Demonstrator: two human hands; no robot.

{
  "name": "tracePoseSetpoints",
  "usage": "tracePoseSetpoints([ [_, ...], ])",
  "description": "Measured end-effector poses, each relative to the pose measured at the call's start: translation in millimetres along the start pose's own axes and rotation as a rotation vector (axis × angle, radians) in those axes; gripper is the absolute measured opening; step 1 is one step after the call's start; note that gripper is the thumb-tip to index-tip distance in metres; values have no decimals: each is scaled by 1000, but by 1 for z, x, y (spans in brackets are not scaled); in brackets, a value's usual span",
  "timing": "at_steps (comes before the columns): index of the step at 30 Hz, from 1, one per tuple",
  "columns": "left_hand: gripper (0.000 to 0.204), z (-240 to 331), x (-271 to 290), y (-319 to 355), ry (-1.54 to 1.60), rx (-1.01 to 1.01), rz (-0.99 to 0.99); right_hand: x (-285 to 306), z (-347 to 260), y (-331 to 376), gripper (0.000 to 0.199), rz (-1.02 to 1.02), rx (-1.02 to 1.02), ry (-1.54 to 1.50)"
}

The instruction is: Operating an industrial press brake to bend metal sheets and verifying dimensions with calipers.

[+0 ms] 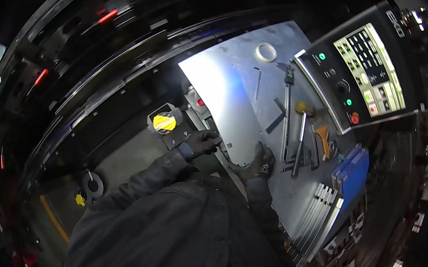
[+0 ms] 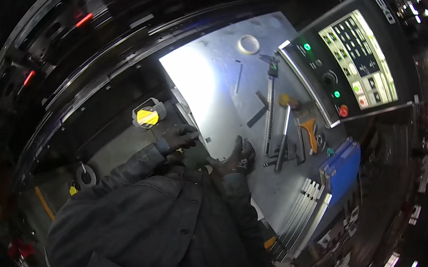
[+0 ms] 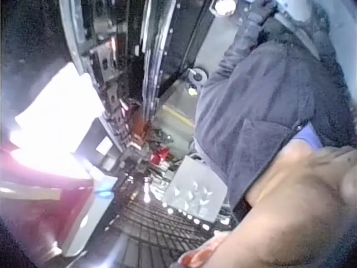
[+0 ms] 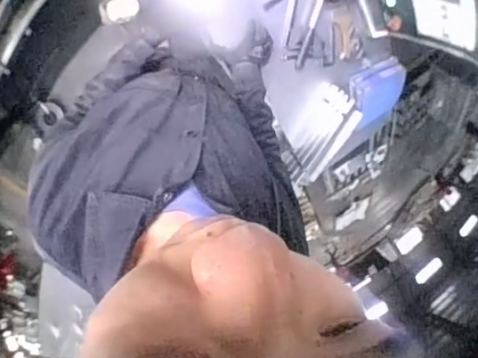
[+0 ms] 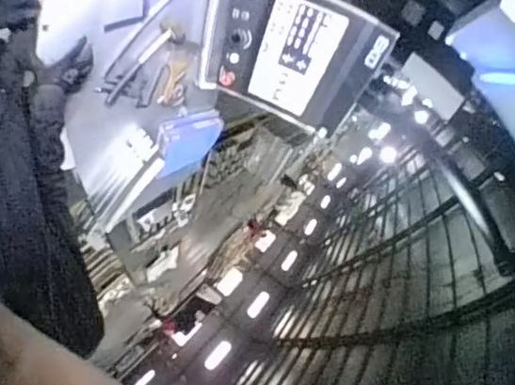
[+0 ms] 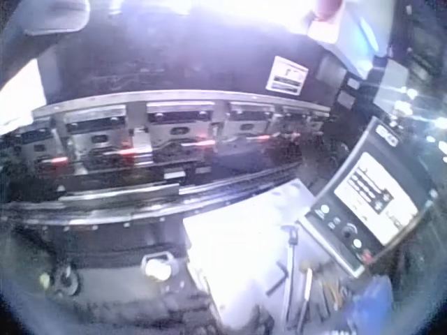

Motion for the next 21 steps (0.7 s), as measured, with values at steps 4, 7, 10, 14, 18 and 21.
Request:
tracePoseSetpoints([
  [4, 35, -12, 3, -15, -25, 10, -19, 11, 5, -4, 95, 57, 44, -268],
  [7, 28, -4, -15, -20, 409, -108, -154, 27, 14, -11, 92, 127, 91, -315],
  [10, 27, 49, -58, -6, 792, -7, -19, 51, 20, -16, 87, 273, 208, -216],
  [14, 31, 42, -45, -21, 529, -239, -115, 81, 20, -15, 83, 187, 240, -634],
  [18, 33, 6, -35, -14, 391, -353, -70, 24, 63, -6, 69, -238, 56, -1220],
  [21, 35, -7, -24, 4, 357, -407, 41, -15, 76, -10, 56, -732, -134, -1594],
])
Point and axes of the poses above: each hand's wrist, its own y-axis away from the middle knuckle, its own x-axis out of the back of the hand, z = x × y, the point moved 1 cm from there along -y, towards the middle knuckle, and after that the axes turned 14 degrees about y, right-handed, at the moved point
